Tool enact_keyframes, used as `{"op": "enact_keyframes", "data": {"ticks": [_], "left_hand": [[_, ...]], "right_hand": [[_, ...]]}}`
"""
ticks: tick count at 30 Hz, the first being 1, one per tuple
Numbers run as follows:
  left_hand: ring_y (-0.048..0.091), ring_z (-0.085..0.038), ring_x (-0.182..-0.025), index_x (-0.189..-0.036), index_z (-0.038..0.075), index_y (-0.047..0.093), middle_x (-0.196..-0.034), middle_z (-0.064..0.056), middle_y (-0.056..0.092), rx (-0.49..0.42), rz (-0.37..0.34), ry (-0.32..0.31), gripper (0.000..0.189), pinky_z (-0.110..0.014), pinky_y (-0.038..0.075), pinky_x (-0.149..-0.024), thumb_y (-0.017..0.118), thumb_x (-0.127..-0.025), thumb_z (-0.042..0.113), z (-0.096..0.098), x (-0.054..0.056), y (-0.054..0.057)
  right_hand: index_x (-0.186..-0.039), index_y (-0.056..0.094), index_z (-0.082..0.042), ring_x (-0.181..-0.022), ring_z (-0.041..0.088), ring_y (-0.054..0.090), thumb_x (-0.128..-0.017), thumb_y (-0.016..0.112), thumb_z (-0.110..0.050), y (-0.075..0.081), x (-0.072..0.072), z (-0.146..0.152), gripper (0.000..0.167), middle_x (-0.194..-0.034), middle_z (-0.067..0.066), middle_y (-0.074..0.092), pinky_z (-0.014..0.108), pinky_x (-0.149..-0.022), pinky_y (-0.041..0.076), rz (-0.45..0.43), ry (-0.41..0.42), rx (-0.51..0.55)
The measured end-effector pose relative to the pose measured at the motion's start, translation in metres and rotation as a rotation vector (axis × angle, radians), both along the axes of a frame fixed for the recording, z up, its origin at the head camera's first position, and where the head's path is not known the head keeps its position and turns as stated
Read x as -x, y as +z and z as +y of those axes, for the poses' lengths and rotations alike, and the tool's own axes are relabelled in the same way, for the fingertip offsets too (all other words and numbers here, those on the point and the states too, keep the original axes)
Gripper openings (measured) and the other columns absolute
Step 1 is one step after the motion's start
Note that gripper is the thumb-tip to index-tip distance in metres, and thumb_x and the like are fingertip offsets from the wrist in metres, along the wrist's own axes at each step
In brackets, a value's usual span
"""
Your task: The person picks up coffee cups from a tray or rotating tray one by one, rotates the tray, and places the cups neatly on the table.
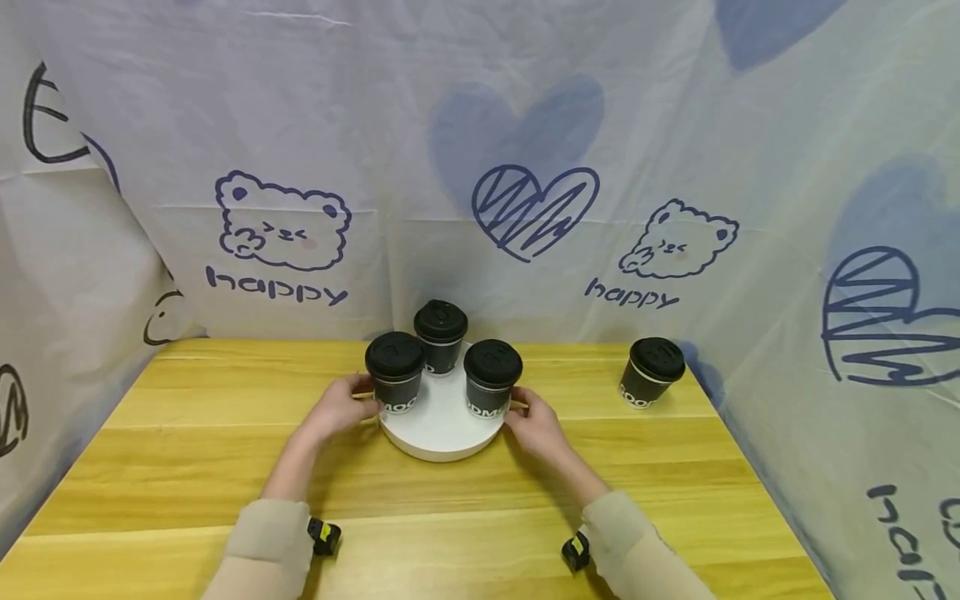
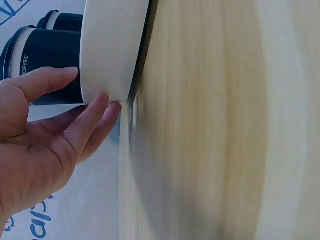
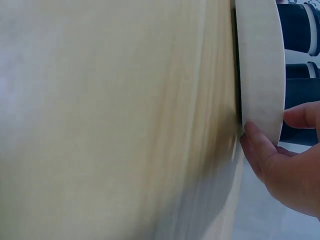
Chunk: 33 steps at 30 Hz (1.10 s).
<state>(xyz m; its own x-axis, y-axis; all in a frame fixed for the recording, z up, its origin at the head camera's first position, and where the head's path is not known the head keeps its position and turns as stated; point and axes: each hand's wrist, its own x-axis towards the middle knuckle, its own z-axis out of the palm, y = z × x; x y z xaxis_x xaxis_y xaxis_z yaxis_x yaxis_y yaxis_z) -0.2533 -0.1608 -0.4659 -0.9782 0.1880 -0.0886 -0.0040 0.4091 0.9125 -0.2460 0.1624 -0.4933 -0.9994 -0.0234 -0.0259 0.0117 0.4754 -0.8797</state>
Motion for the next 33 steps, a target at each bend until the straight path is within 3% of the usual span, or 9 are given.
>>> {"op": "enact_keyframes", "data": {"ticks": [7,16,25,33], "left_hand": [[0.055,-0.05,-0.128,-0.144,-0.017,0.044,-0.143,-0.038,0.05,0.042,0.01,0.027,0.065,-0.056,0.047,-0.109,0.071,-0.088,0.001,0.005,0.002,-0.005],[0.055,-0.049,-0.128,-0.146,-0.017,0.041,-0.146,-0.038,0.048,0.07,0.008,0.022,0.065,-0.054,0.049,-0.107,0.068,-0.09,0.0,0.004,0.007,-0.006],[0.054,-0.05,-0.13,-0.146,-0.018,0.041,-0.147,-0.038,0.047,0.079,0.003,0.03,0.059,-0.053,0.049,-0.108,0.062,-0.094,0.0,0.002,0.013,-0.006],[0.054,-0.05,-0.13,-0.147,-0.018,0.04,-0.147,-0.038,0.046,0.075,0.004,0.023,0.06,-0.054,0.048,-0.109,0.062,-0.095,0.002,0.003,0.014,-0.007]], "right_hand": [[-0.144,0.053,0.008,-0.12,0.034,0.064,-0.095,0.057,-0.005,-0.002,-0.001,0.001,0.05,-0.143,0.024,0.058,0.041,-0.099,0.053,-0.008,-0.011,0.034],[-0.138,0.058,0.009,-0.123,0.035,0.061,-0.097,0.05,-0.001,-0.002,0.01,0.004,0.043,-0.139,0.024,0.062,0.042,-0.102,0.052,0.033,-0.041,0.098],[-0.132,0.064,0.007,-0.112,0.029,0.063,-0.099,0.054,-0.004,-0.004,0.019,0.005,0.037,-0.132,0.023,0.066,0.033,-0.09,0.053,0.053,-0.028,0.042],[-0.131,0.064,0.006,-0.107,0.027,0.064,-0.098,0.055,-0.005,-0.005,0.018,0.006,0.036,-0.128,0.022,0.067,0.03,-0.085,0.053,0.046,-0.028,0.042]]}}
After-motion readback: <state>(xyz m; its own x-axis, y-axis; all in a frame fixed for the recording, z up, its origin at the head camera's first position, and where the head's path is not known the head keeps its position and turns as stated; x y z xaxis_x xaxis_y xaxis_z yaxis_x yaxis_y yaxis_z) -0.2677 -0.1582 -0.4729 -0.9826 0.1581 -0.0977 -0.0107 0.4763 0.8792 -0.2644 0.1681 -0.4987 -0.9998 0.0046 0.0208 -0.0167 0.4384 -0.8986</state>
